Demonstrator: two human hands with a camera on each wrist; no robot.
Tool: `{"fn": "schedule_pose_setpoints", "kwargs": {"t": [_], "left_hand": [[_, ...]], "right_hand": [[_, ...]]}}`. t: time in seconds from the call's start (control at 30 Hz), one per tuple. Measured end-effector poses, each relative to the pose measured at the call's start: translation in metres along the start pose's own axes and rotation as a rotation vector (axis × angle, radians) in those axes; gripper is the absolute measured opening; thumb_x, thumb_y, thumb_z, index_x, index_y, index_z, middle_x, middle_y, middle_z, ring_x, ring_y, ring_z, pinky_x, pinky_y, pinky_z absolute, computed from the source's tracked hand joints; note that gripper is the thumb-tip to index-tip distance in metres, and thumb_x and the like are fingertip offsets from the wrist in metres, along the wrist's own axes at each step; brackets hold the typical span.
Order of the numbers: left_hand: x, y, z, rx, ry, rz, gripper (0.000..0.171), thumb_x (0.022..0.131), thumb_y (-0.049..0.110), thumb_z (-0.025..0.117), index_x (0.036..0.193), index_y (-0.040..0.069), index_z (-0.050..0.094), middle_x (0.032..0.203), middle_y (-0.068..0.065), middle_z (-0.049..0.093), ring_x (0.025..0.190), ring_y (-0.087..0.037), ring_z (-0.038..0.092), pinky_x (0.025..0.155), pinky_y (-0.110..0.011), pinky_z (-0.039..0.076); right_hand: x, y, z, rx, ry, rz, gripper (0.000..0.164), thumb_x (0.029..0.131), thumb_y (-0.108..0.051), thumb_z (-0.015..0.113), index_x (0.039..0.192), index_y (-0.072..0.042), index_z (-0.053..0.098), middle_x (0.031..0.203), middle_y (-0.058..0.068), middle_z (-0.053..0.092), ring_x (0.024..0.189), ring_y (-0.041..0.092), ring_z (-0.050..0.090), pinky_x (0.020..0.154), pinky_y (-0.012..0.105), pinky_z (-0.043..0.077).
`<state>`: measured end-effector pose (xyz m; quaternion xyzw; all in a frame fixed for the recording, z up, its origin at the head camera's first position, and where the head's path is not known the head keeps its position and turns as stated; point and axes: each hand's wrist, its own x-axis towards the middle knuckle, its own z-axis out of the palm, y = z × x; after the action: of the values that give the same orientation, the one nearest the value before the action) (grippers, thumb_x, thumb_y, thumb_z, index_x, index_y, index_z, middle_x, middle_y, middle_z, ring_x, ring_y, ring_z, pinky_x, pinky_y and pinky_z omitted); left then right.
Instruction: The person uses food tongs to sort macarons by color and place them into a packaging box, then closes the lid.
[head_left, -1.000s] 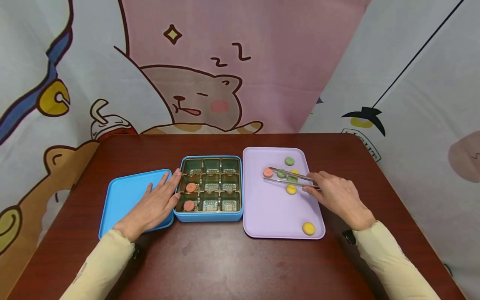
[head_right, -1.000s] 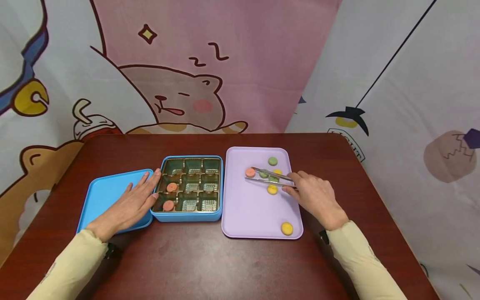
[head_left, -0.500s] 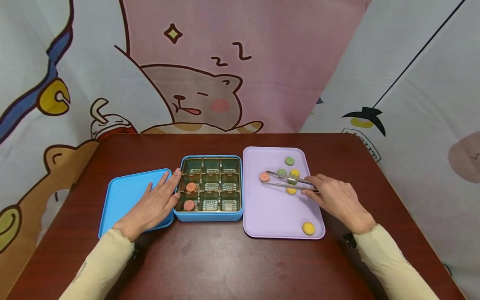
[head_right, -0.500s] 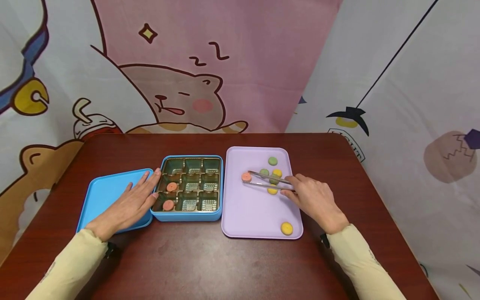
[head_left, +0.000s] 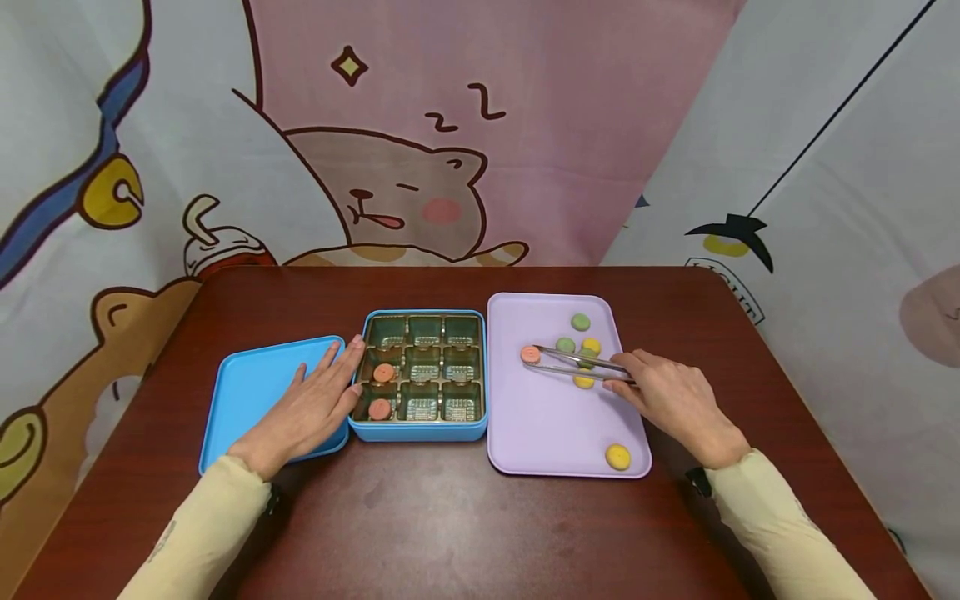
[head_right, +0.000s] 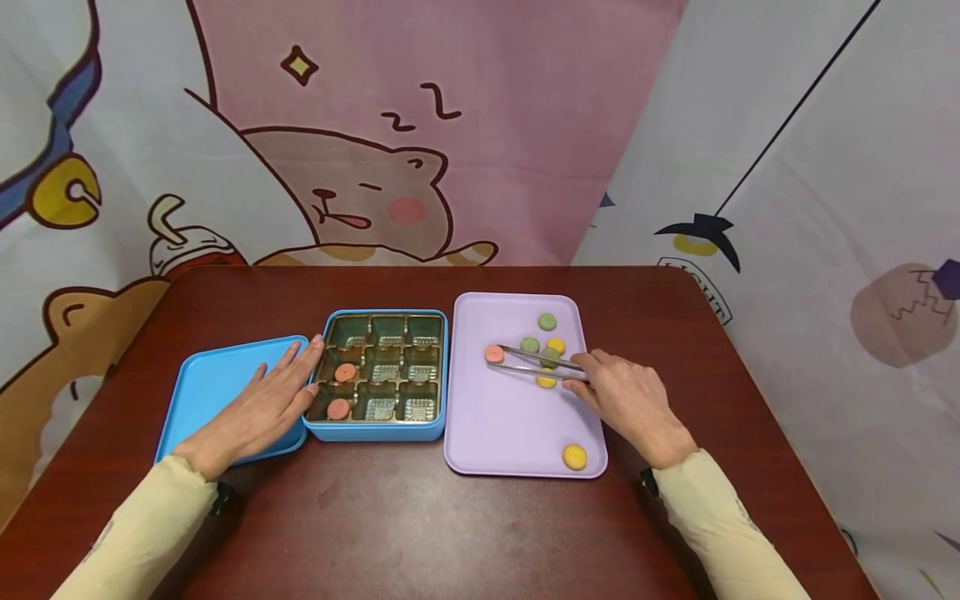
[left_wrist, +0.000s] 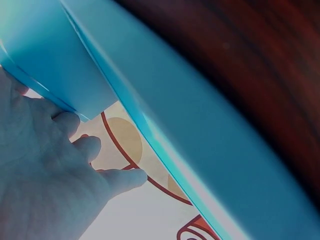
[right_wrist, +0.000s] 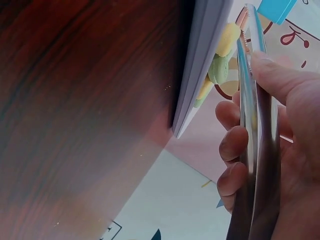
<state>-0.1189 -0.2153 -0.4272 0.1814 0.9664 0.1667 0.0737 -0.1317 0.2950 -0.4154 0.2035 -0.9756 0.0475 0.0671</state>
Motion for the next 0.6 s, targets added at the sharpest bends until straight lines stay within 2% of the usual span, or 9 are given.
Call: {"fn": "schedule_pose_setpoints", "kwargs": {"t": [0.6], "left_hand": [[0.0007, -0.0001, 0.0007, 0.004, -0.005, -0.010, 0.067, 0.113, 0.044, 0.033, 0.168, 0.013, 0.007, 0.174, -0.007, 0.007, 0.159, -0.036, 0.003, 0.117, -0.076, 0.009]], "right_hand": [[-0.0019, 0.0014, 0.0022, 0.000, 0.043, -0.027, 0.039, 0.089, -0.032, 0.084, 0.116, -0.007, 0.074, 0.091, 0.005, 0.070, 0.059, 0.013, 0.050, 0.044, 0.027, 0.037]]}}
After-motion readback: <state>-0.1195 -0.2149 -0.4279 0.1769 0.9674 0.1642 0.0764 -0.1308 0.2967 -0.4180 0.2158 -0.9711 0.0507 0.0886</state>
